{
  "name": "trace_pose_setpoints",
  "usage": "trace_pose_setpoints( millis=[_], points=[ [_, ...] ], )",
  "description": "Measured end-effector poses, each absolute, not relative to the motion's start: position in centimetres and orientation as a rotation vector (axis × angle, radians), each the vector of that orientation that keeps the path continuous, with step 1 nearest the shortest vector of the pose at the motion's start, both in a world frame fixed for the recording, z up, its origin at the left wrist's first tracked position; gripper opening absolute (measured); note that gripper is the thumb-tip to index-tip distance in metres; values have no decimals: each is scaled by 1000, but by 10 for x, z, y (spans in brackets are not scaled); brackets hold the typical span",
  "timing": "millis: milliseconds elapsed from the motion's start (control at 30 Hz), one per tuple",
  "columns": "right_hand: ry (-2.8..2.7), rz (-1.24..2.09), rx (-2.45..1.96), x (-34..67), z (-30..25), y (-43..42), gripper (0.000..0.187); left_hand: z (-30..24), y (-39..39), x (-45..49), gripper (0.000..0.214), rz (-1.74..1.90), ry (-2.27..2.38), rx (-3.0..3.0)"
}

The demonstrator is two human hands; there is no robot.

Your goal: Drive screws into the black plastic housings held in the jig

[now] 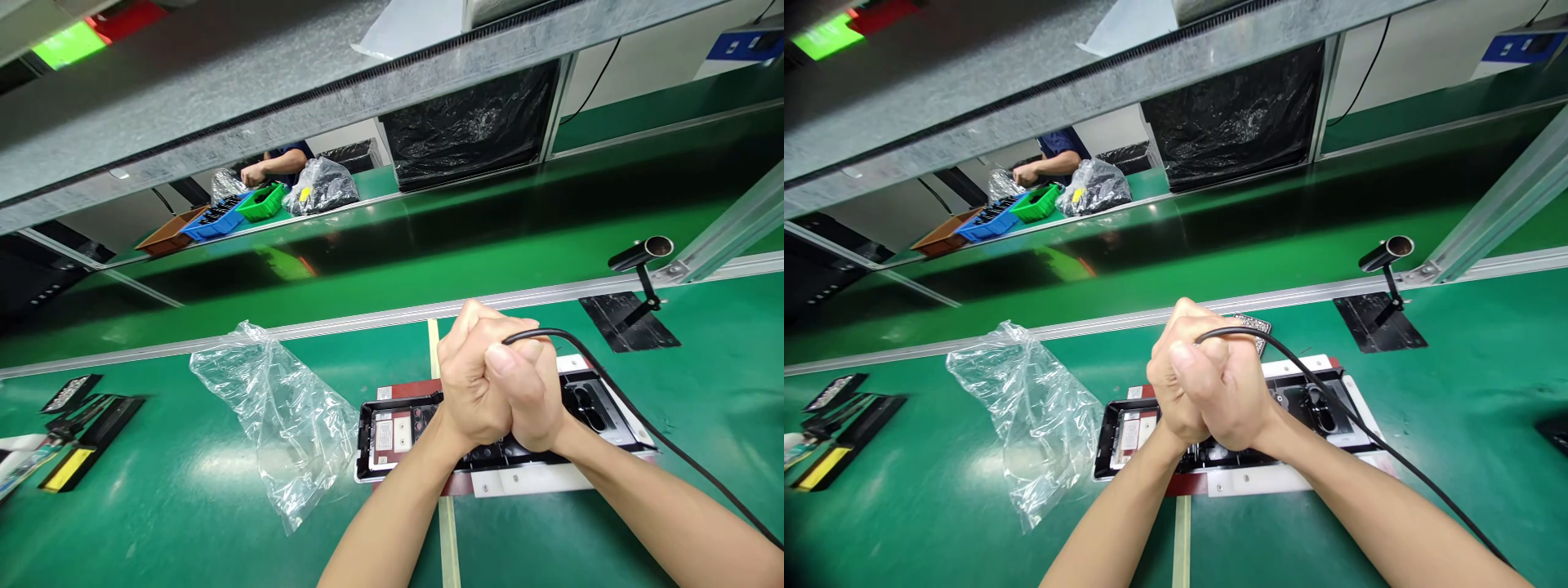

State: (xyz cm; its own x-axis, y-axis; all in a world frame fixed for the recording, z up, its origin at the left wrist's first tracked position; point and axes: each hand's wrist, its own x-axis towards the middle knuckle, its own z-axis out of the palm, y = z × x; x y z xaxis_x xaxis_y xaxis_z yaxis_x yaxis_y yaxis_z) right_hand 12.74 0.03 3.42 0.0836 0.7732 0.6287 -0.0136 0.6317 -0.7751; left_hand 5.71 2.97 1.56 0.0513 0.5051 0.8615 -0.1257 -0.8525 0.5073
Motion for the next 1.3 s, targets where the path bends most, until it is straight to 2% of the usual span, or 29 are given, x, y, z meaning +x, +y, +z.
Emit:
trace_pose_setpoints(
  millis=[400,867,1133,1300],
  points=[
    [-1397,653,-717,130,36,1,36,13,30,57,23,1837,385,1864],
    [-1367,657,-744,132,34,-2,45,12,28,56,25,1745,401,1914],
    [-1404,709,-725,135,30,-2,61,12,26,44,53,1566,332,1917],
    [-1339,779,-771,132,24,-3,56,14,18,34,65,1474,322,1729]
  ],
)
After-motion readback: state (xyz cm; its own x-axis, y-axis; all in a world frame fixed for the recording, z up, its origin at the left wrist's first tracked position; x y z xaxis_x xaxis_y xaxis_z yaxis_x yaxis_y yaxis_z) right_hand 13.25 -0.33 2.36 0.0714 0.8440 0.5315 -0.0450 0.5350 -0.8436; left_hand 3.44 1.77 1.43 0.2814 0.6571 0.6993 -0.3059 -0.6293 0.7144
